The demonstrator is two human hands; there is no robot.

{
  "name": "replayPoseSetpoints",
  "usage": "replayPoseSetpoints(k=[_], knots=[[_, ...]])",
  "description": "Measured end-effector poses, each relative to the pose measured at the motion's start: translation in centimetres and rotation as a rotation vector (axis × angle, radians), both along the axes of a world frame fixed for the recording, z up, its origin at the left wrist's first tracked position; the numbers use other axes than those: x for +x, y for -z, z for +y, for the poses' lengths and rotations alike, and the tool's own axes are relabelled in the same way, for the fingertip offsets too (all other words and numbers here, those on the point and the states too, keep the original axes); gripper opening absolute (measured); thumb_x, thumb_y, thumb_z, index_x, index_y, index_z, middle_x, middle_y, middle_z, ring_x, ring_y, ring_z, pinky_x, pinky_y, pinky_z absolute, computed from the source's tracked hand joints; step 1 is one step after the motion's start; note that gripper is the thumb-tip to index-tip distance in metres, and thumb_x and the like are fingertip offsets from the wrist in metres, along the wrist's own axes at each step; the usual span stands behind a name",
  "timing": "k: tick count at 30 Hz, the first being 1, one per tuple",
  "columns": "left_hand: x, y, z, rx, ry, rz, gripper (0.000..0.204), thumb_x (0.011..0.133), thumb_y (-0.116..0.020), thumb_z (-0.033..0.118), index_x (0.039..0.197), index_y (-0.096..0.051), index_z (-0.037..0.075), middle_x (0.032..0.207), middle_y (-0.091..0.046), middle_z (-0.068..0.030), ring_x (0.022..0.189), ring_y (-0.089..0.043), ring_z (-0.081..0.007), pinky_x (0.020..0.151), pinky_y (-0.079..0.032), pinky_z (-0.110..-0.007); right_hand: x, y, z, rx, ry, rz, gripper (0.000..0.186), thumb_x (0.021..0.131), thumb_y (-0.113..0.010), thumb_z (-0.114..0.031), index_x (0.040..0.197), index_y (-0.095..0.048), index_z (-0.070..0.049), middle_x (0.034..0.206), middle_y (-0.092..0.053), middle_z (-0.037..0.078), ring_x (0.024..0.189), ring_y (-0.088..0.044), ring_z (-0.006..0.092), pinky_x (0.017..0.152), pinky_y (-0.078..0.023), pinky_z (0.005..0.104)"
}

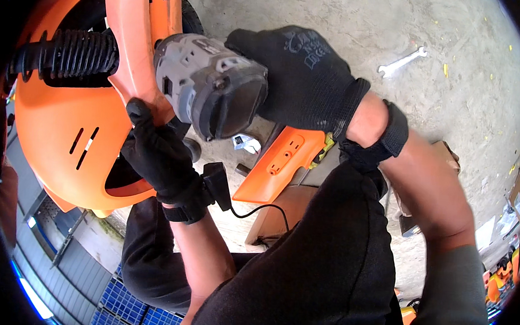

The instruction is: The person aligns an orange fairing panel onto the front of a motorcycle and secures it by hand before using a power drill to drive in screws.

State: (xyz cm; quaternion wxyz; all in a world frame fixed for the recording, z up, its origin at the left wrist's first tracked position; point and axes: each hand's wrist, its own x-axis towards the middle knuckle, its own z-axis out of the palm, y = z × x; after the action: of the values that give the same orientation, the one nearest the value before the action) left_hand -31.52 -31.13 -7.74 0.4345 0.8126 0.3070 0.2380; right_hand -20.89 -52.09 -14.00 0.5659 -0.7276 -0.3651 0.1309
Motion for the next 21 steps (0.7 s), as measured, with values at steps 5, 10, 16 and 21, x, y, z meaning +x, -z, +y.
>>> replayPoseSetpoints(k=[5, 10, 16, 21], knots=[[1.7, -0.5, -1.5, -0.283, -0.096, -0.194, 0.024, 0.092, -0.066, 0.012, 0.074, -0.051, 0.005, 0.066, -0.046, 0.0041, 0.062, -0.038, -0.0053, 0.058, -0.030, -0.024, 1.6, -1.1, -0.7, -0.036, -0.012, 0.089, 0.032, 0.078, -0.072, -0.018, 0.106, -0.064, -0.004, 0.091, -0.069, 0.015, 0.084, -0.067, 0.0303, 0.078, -0.054, 0.0365], [1.2, -0.4, -0.8, -0.342, -0.137, -0.184, 0.021, 0.091, -0.066, 0.011, 0.077, -0.053, 0.003, 0.068, -0.048, 0.0036, 0.063, -0.041, -0.0049, 0.061, -0.033, -0.023, 0.3, -1.1, -2.6, 0.028, 0.007, 0.263, 0.038, 0.080, -0.072, -0.016, 0.115, -0.063, -0.005, 0.106, -0.069, 0.013, 0.096, -0.068, 0.0256, 0.090, -0.052, 0.0351], [0.4, -0.3, 0.1, -0.027, -0.129, 0.078, 0.023, 0.093, -0.064, 0.013, 0.075, -0.056, 0.002, 0.062, -0.042, 0.0033, 0.058, -0.039, -0.0072, 0.056, -0.031, -0.027, -2.4, 0.1, -9.1, -0.426, 0.433, 0.482, 0.037, 0.077, -0.069, -0.016, 0.111, -0.060, -0.004, 0.097, -0.068, 0.017, 0.091, -0.065, 0.0329, 0.077, -0.051, 0.0387], [1.6, -1.9, -2.3, -0.223, -0.176, -0.015, 0.037, 0.093, -0.065, 0.027, 0.069, -0.046, 0.007, 0.051, -0.028, 0.0054, 0.040, -0.026, -0.0058, 0.040, -0.018, -0.026, -4.4, 4.0, -14.4, -0.774, 0.584, 0.197, 0.051, 0.073, -0.071, -0.015, 0.119, -0.054, -0.003, 0.105, -0.064, 0.019, 0.097, -0.062, 0.0369, 0.082, -0.049, 0.0434]])
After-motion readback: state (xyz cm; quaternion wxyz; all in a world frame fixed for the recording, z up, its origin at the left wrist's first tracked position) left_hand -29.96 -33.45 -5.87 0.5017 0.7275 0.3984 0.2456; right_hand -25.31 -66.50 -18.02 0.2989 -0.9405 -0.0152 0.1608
